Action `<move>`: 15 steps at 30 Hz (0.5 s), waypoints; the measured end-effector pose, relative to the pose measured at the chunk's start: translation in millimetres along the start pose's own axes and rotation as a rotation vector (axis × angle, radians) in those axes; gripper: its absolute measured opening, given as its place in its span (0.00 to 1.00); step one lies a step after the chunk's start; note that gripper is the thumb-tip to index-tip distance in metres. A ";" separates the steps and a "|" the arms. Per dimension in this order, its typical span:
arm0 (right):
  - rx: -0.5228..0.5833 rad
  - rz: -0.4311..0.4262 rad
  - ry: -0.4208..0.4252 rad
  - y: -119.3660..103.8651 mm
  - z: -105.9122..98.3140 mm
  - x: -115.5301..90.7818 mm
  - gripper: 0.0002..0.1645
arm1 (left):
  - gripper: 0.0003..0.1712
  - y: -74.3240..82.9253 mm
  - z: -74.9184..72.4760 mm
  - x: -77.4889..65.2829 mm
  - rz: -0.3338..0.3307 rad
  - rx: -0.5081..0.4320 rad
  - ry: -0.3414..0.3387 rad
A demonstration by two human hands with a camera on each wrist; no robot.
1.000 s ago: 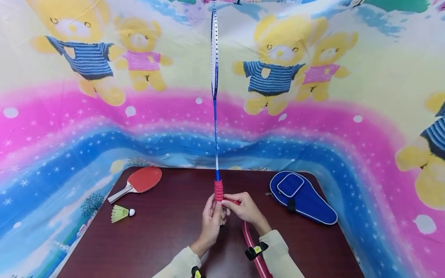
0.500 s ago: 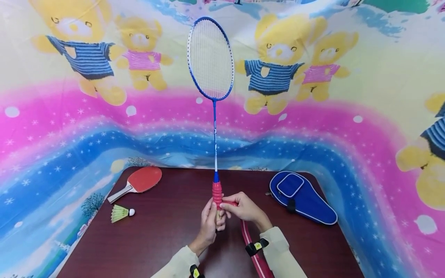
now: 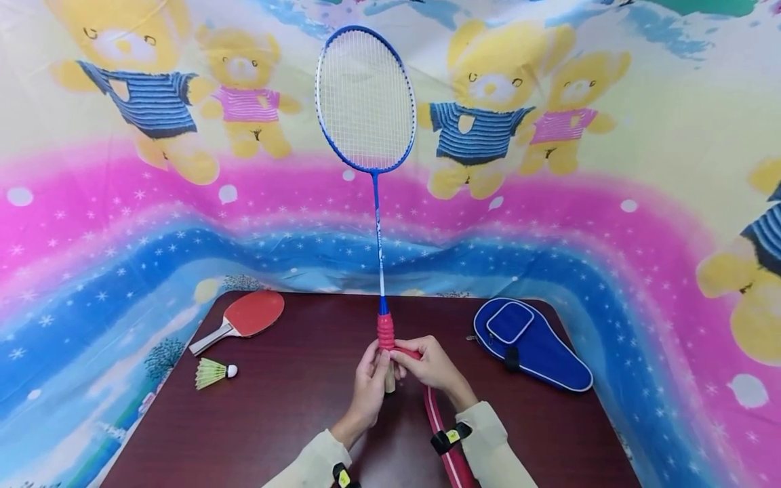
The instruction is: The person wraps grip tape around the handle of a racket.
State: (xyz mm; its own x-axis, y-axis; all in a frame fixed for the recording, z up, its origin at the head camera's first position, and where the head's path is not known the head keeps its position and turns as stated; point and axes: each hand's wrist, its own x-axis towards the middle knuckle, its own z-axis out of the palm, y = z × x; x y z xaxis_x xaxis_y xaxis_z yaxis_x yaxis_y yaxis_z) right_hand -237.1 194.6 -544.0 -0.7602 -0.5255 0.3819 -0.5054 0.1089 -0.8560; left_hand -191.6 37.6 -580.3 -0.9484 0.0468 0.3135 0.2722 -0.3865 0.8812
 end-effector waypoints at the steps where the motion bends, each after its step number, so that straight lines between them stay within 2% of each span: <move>1: -0.003 -0.001 0.008 0.0 0.3 0.1 0.15 | 0.21 -0.8 1.4 -0.1 -0.003 -0.016 0.008; 7: 0.035 -0.021 0.005 -0.2 1.3 1.7 0.14 | 0.25 -2.1 6.0 -0.7 -0.014 -0.099 0.020; 12: 0.053 -0.013 -0.005 3.1 -3.9 -2.3 0.15 | 0.21 0.4 5.0 -1.4 -0.039 -0.150 -0.047; 15: 0.050 0.021 -0.018 3.9 -7.2 -5.0 0.17 | 0.20 -0.2 3.2 -2.0 -0.049 -0.182 -0.099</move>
State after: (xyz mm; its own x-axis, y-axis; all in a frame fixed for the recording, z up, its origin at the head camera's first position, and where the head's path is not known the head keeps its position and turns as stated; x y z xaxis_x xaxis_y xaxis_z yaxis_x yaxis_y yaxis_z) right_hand -238.2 203.7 -546.7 -0.7627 -0.5389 0.3577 -0.4680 0.0781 -0.8803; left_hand -189.2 40.6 -580.0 -0.9369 0.1564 0.3128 0.1835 -0.5415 0.8204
